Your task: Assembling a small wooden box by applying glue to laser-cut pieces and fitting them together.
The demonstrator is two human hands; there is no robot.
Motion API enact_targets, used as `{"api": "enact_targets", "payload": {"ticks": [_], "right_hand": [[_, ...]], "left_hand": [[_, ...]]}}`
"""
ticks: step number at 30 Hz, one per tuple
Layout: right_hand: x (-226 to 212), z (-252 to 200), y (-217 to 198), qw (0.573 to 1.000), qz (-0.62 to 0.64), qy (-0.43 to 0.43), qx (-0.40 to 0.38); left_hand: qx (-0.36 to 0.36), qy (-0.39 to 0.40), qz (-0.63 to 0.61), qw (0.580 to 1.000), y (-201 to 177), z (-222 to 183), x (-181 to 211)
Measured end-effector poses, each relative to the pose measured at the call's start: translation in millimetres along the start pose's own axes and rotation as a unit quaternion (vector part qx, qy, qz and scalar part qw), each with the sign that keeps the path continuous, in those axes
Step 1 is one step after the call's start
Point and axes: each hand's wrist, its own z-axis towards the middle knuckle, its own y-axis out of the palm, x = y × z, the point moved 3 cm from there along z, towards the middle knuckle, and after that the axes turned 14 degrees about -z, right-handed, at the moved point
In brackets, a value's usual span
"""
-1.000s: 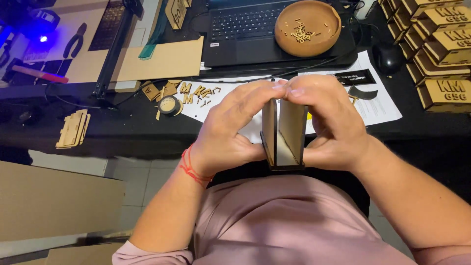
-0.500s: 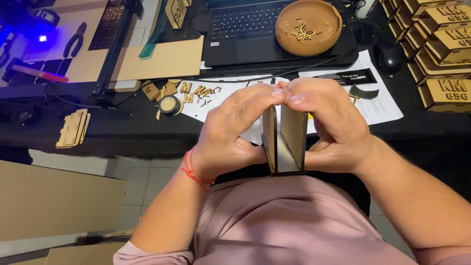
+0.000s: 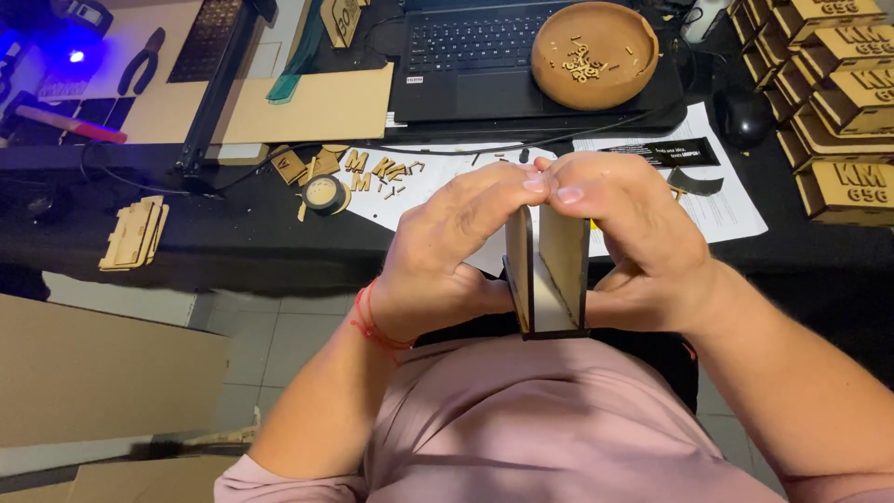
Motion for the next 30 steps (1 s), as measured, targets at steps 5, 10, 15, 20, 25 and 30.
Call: {"api": "enact_targets", "payload": {"ticks": [5,10,15,20,25,30], "right_hand": [[-1,-3,1,1.000,-0.008,-0.007,0.006],[-1,-3,2,1.000,-0.012,-0.009,0.003],[2,-5,4,1.000,0.004,-0.007,-0.007],[24,-6,9,0.997,-0.065,-0.028,-0.028],[51,3,31,0.995,-0.064,-0.036,-0.069],[71,20,71,0.989,-0.107,-0.059,-0.088]], "left_hand": [[-0.010,0.007,-0.039,0.999,-1,1,2],[-0.008,0.020,-0.053,0.998,-1,-1,2],[-0.007,0.035,-0.045,0.998,-3,-4,-2],[-0.050,-0.002,-0.049,0.998,-19,1,-1],[0.002,-0.047,-0.028,0.999,-47,6,8],[0.090,-0.229,0.067,0.967,-79,30,-13]]}}
